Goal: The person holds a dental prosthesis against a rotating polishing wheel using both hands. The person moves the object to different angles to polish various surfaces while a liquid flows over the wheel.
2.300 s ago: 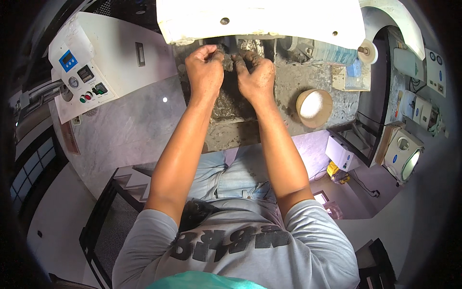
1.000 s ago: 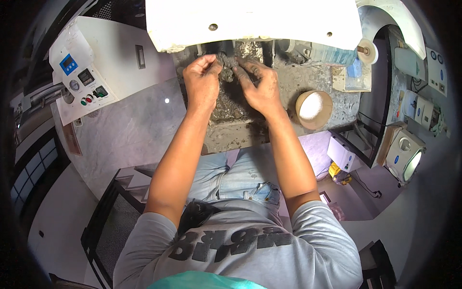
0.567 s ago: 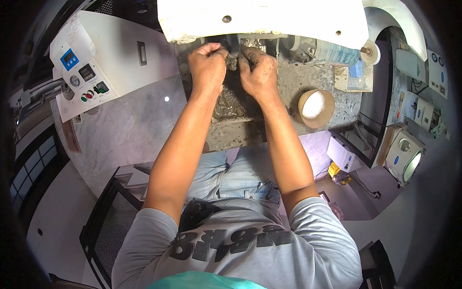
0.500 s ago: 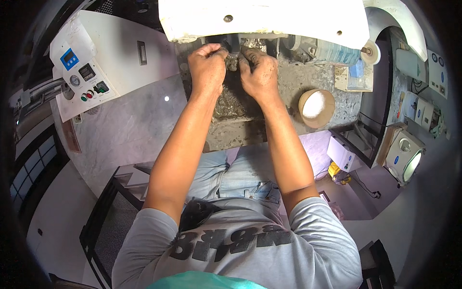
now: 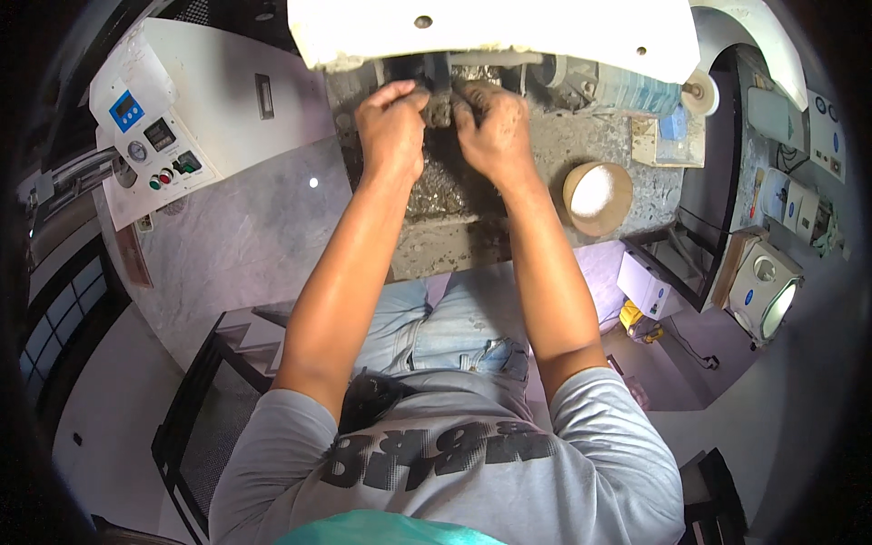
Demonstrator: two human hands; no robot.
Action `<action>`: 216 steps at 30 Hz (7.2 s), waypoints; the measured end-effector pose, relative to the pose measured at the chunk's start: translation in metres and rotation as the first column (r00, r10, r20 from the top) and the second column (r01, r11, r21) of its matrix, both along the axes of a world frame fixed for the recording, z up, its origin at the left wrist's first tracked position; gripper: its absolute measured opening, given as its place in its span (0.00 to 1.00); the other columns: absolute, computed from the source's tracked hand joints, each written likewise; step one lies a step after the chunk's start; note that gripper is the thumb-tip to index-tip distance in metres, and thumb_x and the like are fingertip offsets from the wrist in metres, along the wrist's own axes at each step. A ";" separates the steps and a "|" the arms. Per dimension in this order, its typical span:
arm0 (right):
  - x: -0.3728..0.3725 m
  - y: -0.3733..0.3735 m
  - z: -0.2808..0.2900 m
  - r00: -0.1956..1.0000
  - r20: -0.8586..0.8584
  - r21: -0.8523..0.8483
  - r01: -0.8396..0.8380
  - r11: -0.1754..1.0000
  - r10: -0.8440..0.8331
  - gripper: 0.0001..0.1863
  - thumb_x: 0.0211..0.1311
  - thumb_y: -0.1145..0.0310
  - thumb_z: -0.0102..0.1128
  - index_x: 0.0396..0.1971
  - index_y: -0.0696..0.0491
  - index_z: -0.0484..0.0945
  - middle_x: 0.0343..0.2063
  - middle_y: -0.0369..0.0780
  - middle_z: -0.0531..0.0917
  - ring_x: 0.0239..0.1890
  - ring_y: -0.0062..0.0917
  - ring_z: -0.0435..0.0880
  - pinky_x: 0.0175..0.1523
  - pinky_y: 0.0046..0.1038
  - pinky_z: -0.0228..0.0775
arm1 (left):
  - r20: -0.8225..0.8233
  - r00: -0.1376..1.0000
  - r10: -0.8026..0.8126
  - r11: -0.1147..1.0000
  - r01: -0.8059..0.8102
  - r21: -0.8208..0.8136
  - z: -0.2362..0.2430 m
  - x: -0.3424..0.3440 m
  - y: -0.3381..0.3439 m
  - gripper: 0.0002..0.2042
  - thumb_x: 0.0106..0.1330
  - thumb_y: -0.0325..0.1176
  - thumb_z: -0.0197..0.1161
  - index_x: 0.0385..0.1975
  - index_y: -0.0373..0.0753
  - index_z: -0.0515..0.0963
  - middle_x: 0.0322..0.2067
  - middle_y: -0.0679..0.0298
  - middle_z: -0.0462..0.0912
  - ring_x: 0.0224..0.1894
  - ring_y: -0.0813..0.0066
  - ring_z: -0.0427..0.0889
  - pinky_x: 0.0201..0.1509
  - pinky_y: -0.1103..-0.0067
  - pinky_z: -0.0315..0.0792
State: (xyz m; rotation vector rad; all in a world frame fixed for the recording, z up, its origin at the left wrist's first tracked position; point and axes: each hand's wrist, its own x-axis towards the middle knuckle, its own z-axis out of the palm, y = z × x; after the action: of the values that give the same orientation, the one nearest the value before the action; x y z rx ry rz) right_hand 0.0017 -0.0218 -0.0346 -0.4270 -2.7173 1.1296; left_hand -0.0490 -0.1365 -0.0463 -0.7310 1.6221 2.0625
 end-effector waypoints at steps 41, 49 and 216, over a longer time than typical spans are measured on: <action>0.018 0.008 0.002 0.999 0.019 -0.214 -0.024 0.977 0.028 0.12 0.55 0.72 0.63 0.37 0.64 0.83 0.38 0.53 0.85 0.41 0.43 0.86 0.48 0.34 0.76 | -0.305 0.951 -0.050 0.998 0.038 -0.042 -0.019 0.029 0.000 0.07 0.61 0.14 0.60 0.37 0.27 0.78 0.30 0.67 0.79 0.28 0.87 0.72 0.31 0.87 0.66; -0.007 0.012 -0.007 0.993 -0.074 0.018 -0.089 0.996 0.090 0.08 0.53 0.75 0.62 0.32 0.64 0.83 0.30 0.53 0.84 0.33 0.46 0.85 0.40 0.35 0.77 | -0.141 0.985 0.100 0.991 -0.086 0.104 -0.021 0.012 0.014 0.03 0.60 0.16 0.60 0.32 0.28 0.79 0.27 0.69 0.77 0.28 0.84 0.72 0.30 0.84 0.66; 0.059 -0.024 -0.001 0.858 0.462 0.166 -0.330 0.929 0.222 0.24 0.49 0.70 0.69 0.49 0.57 0.78 0.51 0.54 0.76 0.55 0.51 0.75 0.59 0.42 0.70 | -0.514 0.827 -0.227 0.974 0.188 -0.127 -0.019 0.039 -0.027 0.07 0.68 0.15 0.52 0.41 0.30 0.74 0.37 0.61 0.82 0.39 0.81 0.80 0.44 0.85 0.73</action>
State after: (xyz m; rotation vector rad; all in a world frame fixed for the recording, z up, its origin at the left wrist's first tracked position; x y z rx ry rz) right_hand 0.0612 -0.0459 -0.0352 -0.2798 -3.3555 0.8150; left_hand -0.0104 -0.1640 -0.0654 0.0214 1.9622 2.1634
